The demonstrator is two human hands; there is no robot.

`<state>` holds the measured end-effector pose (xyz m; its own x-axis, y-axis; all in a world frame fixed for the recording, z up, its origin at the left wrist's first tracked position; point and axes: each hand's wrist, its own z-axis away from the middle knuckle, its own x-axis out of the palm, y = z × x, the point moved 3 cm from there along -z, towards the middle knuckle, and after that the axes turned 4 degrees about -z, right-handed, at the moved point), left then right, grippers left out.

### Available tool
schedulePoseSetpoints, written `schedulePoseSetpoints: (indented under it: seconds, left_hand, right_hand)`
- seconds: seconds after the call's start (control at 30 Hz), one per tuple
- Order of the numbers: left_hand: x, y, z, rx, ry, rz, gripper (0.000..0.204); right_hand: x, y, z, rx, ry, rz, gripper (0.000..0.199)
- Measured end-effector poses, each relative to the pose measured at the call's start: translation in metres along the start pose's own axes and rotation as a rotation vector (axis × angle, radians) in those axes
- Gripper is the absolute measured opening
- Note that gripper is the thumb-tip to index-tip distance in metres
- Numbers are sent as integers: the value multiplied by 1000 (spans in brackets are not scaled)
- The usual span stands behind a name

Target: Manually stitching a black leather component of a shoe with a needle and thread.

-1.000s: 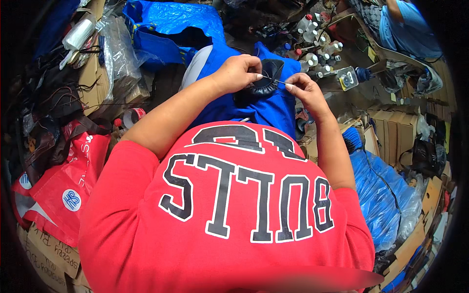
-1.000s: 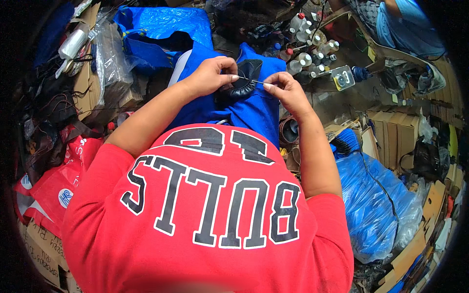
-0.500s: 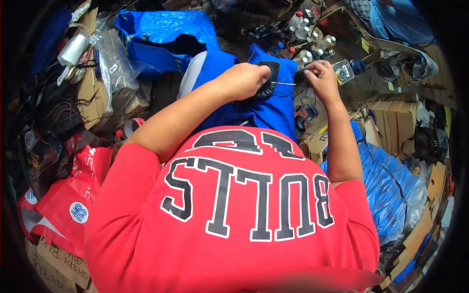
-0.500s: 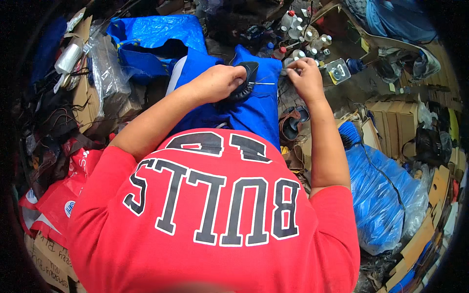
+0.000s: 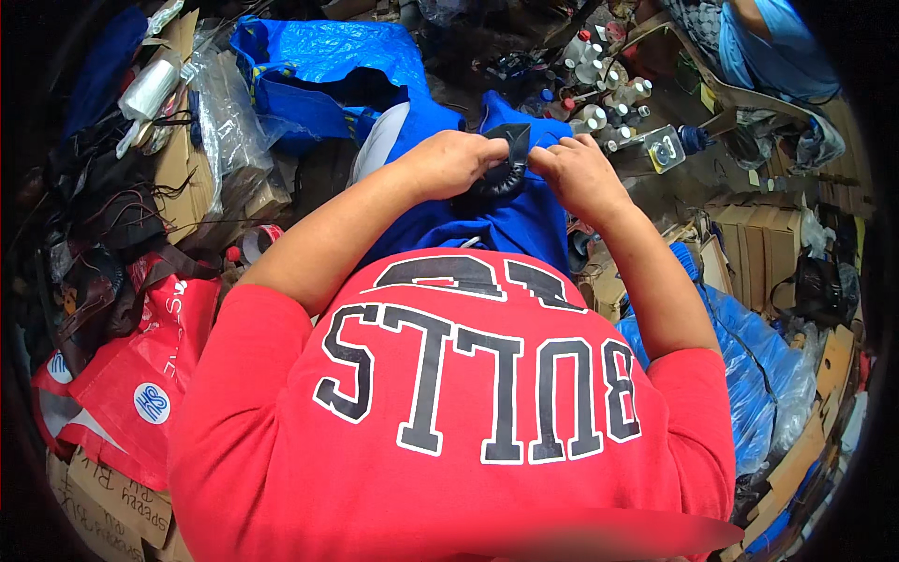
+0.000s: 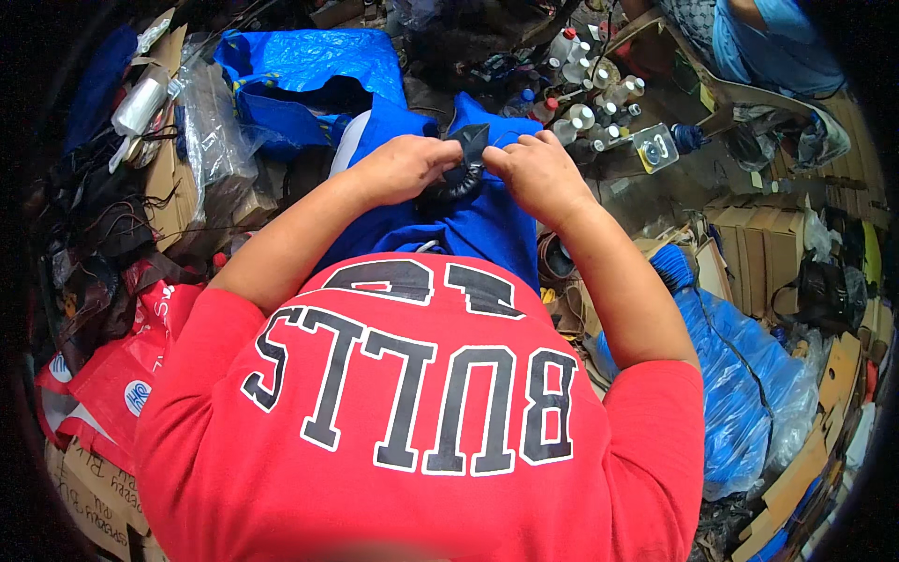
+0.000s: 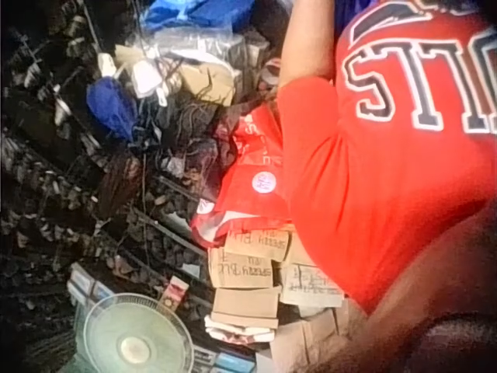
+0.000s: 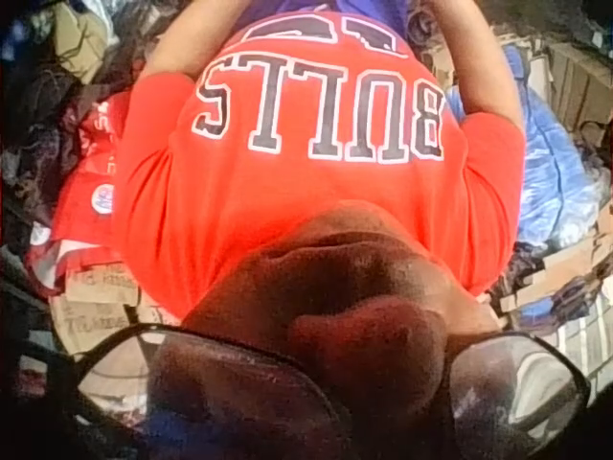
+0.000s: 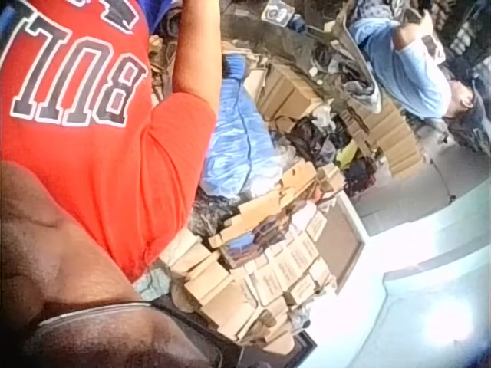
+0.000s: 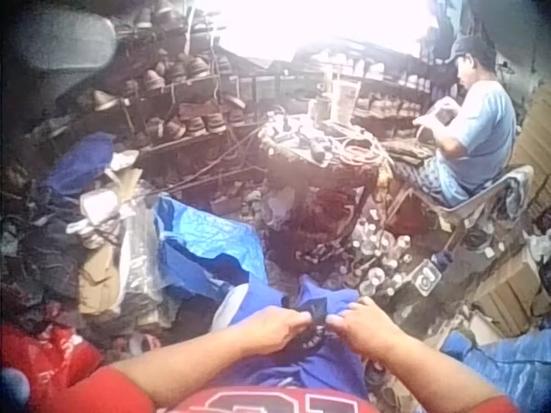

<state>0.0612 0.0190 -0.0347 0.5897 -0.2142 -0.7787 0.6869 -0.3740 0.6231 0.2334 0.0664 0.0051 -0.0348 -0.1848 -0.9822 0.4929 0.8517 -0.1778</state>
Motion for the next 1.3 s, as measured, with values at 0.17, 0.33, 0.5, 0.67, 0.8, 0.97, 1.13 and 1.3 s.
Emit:
schedulePoseSetpoints:
  seconds: [0.17,0.33,0.5,0.67,0.8,0.97,1.13,1.3]
  left_hand:
    - [-25,-27,46,-12,71,-270,7]
    - [-67,-52,107,-442,331,302,9]
    - [-104,18,41,-98,469,894,7]
    - [-58,77,19,110,-71,1352,18]
    - [-27,38,45,-257,-140,950,22]
    - [-77,4,73,-4,172,-335,14]
    - [-206,-68,148,-186,417,-695,13]
    - [-360,-42,276,-872,908,-1077,34]
  right_hand:
    - [8,35,28,84,66,-73,12]
    - [18,66,55,546,196,-1104,12]
    - [6,27,-8,300,571,-1789,18]
    - [6,-24,-27,71,347,-2125,21]
    - [2,-23,2,140,215,-1247,22]
    - [0,-14,30,124,163,-886,17]
    - [17,84,114,445,190,-427,18]
    - [0,233,344,1138,265,-6,28]
